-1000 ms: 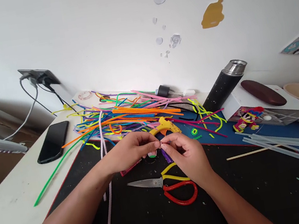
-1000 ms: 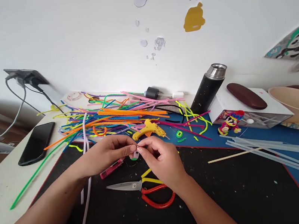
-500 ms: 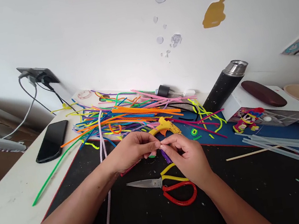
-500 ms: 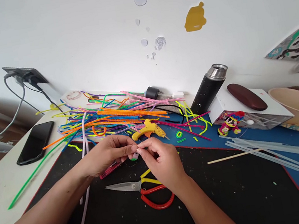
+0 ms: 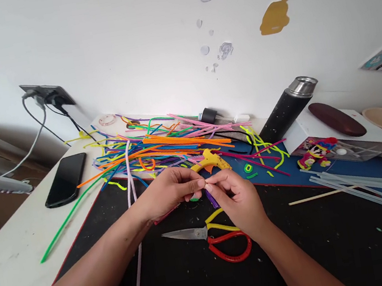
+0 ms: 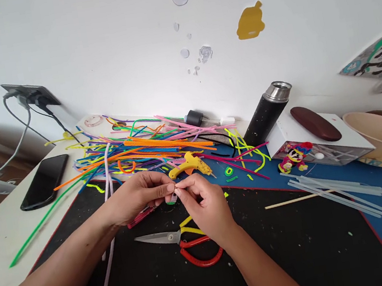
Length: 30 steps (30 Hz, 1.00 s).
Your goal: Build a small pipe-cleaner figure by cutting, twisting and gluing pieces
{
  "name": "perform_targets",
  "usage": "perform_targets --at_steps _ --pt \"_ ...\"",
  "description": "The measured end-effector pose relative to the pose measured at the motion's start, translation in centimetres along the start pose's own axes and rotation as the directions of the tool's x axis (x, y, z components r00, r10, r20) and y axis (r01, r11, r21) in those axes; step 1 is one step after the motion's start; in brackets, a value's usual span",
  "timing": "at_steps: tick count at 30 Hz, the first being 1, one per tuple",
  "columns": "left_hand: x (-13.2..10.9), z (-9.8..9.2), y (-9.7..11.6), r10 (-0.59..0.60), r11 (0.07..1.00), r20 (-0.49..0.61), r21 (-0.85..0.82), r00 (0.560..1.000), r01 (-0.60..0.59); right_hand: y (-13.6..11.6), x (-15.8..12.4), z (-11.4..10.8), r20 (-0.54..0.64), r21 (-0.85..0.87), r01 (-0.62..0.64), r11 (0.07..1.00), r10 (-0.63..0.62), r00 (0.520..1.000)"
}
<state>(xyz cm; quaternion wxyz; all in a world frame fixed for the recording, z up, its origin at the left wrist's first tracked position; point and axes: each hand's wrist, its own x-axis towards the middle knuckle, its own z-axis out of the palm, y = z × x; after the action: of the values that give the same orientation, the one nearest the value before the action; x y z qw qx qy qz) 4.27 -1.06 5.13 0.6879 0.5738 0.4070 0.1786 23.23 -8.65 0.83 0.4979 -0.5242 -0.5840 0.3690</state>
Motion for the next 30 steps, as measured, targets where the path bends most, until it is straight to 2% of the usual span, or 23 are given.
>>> perform_targets --at_steps 6,17,30 --pt "-0.01 0.18 0.10 -0.018 0.987 0.021 -0.159 1.000 0.021 -0.04 0.16 -0.35 -0.036 0.043 -0.012 0.999 0.013 0.999" --pt "0.15 -0.10 -0.13 0.003 0.983 0.064 -0.183 0.998 0.009 0.31 -0.13 -0.28 0.009 -0.025 0.007 1.000 -0.006 1.000" --pt "0.35 -0.39 -0.22 0.003 0.996 0.023 -0.087 1.000 -0.001 0.28 -0.25 -0.16 -0.014 -0.289 0.212 0.934 -0.225 0.974"
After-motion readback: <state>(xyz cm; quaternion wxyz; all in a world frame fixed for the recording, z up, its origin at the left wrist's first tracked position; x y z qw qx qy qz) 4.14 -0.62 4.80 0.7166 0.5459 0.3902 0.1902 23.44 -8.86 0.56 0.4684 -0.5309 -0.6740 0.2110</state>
